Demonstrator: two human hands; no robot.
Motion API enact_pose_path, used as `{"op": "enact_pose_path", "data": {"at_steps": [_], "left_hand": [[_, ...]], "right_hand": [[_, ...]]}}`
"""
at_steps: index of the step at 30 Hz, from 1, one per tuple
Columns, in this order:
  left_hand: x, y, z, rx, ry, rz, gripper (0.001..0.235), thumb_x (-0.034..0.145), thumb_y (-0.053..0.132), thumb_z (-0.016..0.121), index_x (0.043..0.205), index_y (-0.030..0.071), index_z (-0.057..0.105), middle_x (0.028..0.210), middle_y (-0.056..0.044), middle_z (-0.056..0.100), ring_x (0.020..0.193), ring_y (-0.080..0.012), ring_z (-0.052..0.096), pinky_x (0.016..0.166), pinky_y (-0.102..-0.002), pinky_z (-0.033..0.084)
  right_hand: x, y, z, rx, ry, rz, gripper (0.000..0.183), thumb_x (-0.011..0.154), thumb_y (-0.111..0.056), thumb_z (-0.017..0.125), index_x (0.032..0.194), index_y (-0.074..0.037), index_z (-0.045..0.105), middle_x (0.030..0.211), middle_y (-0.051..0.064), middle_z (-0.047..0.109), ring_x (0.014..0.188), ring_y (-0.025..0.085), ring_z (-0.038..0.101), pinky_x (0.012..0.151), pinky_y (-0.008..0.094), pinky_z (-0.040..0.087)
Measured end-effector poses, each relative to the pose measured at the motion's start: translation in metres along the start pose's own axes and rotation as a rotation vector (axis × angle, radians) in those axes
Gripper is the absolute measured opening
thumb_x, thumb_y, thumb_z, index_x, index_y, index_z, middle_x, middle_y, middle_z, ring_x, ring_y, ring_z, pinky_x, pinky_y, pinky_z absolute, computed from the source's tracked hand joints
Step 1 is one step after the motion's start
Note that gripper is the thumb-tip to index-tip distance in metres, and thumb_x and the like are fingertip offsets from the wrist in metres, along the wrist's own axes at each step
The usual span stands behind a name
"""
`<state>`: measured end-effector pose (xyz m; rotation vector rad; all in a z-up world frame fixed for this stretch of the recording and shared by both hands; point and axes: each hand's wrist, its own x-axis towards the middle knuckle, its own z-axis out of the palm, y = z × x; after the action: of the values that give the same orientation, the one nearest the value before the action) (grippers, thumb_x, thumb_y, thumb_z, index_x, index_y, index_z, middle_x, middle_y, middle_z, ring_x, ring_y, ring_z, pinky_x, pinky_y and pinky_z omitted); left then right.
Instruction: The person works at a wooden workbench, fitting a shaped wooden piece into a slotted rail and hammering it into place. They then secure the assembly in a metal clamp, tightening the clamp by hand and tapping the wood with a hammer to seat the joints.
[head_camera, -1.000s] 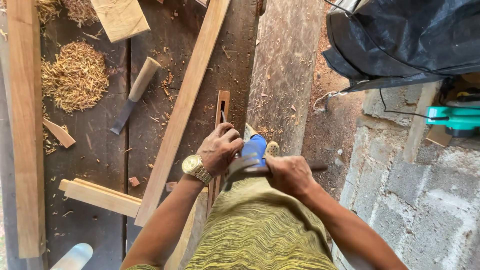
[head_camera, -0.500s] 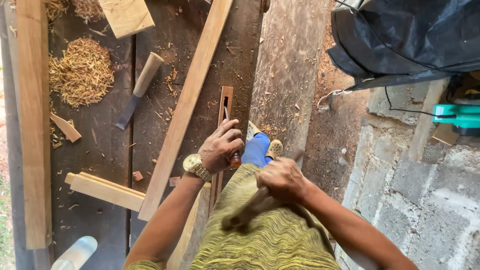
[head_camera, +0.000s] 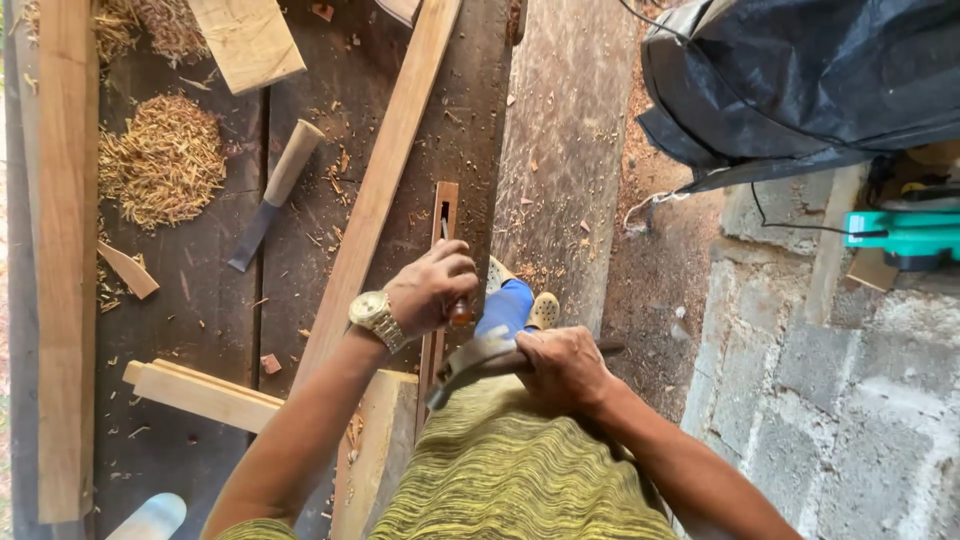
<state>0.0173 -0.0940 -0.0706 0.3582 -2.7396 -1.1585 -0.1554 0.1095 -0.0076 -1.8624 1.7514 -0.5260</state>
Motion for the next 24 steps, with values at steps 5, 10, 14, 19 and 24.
{"op": "enact_pose_path", "data": {"at_steps": [5,10,14,19,24], "left_hand": [[-0.01,-0.002,0.012,0.159,-0.139,0.16,0.03,0.07,0.014,0.082,0.096,0.012,0.067,0.117,-0.012,0.064,0.134,-0.0389,0.048,0.117,-0.056,0.035],[-0.019,-0.002,0.018,0.147,-0.07,0.2,0.029,0.072,0.014,0.082,0.096,0.016,0.066,0.122,-0.011,0.062,0.14,-0.0409,0.045,0.118,-0.061,0.031],[-0.021,0.001,0.014,0.038,0.115,0.162,0.033,0.068,0.012,0.082,0.095,0.012,0.063,0.129,-0.012,0.061,0.142,-0.0433,0.045,0.121,-0.059,0.035],[-0.016,0.0,0.011,-0.042,0.144,0.17,0.032,0.069,0.012,0.083,0.092,0.012,0.061,0.125,-0.01,0.062,0.139,-0.0422,0.048,0.12,-0.057,0.038],[-0.019,0.0,0.016,-0.035,0.158,0.13,0.03,0.069,0.01,0.082,0.093,0.011,0.062,0.127,-0.01,0.063,0.14,-0.0425,0.048,0.119,-0.054,0.041]], "right_hand": [[-0.008,0.006,0.01,0.007,-0.028,-0.141,0.015,0.081,-0.019,0.069,0.076,-0.011,0.057,0.065,0.007,0.062,0.058,0.026,0.065,0.051,0.042,0.051],[0.0,0.007,0.021,-0.013,-0.073,-0.191,0.017,0.082,-0.022,0.07,0.073,-0.011,0.06,0.065,0.007,0.064,0.058,0.027,0.066,0.053,0.043,0.053],[0.002,-0.002,0.018,0.0,-0.015,-0.211,0.023,0.091,-0.023,0.068,0.072,-0.011,0.061,0.065,0.007,0.065,0.058,0.026,0.066,0.053,0.042,0.053],[0.007,-0.012,0.004,0.152,0.009,-0.339,0.023,0.094,-0.019,0.068,0.074,-0.011,0.062,0.061,0.006,0.063,0.054,0.025,0.064,0.051,0.041,0.051],[0.014,0.035,0.026,-0.117,0.08,0.086,0.014,0.078,-0.018,0.069,0.073,-0.008,0.059,0.056,0.011,0.058,0.046,0.027,0.059,0.042,0.042,0.047]]}}
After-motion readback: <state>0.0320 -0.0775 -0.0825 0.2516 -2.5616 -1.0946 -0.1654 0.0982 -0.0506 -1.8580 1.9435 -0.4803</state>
